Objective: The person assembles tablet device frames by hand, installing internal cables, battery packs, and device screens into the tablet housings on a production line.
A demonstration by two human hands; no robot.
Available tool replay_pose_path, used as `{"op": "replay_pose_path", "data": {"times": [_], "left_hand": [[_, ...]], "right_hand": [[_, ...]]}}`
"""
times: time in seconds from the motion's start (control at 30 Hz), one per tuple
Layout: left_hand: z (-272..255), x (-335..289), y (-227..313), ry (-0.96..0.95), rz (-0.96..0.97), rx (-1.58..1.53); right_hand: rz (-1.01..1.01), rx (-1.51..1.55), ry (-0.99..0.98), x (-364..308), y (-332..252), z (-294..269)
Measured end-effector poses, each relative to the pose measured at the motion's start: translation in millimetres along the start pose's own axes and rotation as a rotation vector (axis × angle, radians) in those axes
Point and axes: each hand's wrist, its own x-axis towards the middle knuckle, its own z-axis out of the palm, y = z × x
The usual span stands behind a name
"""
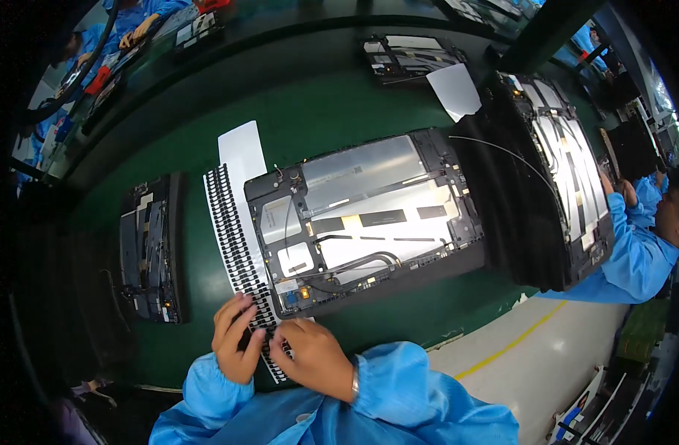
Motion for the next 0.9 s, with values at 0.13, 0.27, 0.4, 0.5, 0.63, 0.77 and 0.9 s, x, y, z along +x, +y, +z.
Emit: {"op": "replay_pose_path", "data": {"times": [0.13,0.27,0.4,0.5,0.63,0.77,0.9], "left_hand": [[-33,11,56,-0.162,-0.067,-0.492],[-28,26,71,-0.177,-0.019,-0.666],[-26,29,77,-0.223,-0.247,-0.974],[-25,35,77,-0.295,-0.174,-0.829],[-21,34,77,-0.223,-0.164,-0.762],[-23,39,80,-0.24,-0.144,-0.687],[-22,53,88,-0.267,-0.188,-0.612]], "right_hand": [[0.28,0.79,-0.24,-6,-13,-56],[0.302,0.913,-0.231,-7,-12,-81],[0.313,0.888,-0.182,-9,-11,-91],[0.362,0.906,-0.132,-17,-11,-90],[0.401,0.892,0.001,-12,-19,-93],[0.256,0.534,-0.083,-7,-19,-99],[0.145,0.358,0.073,-3,-15,-98]]}}
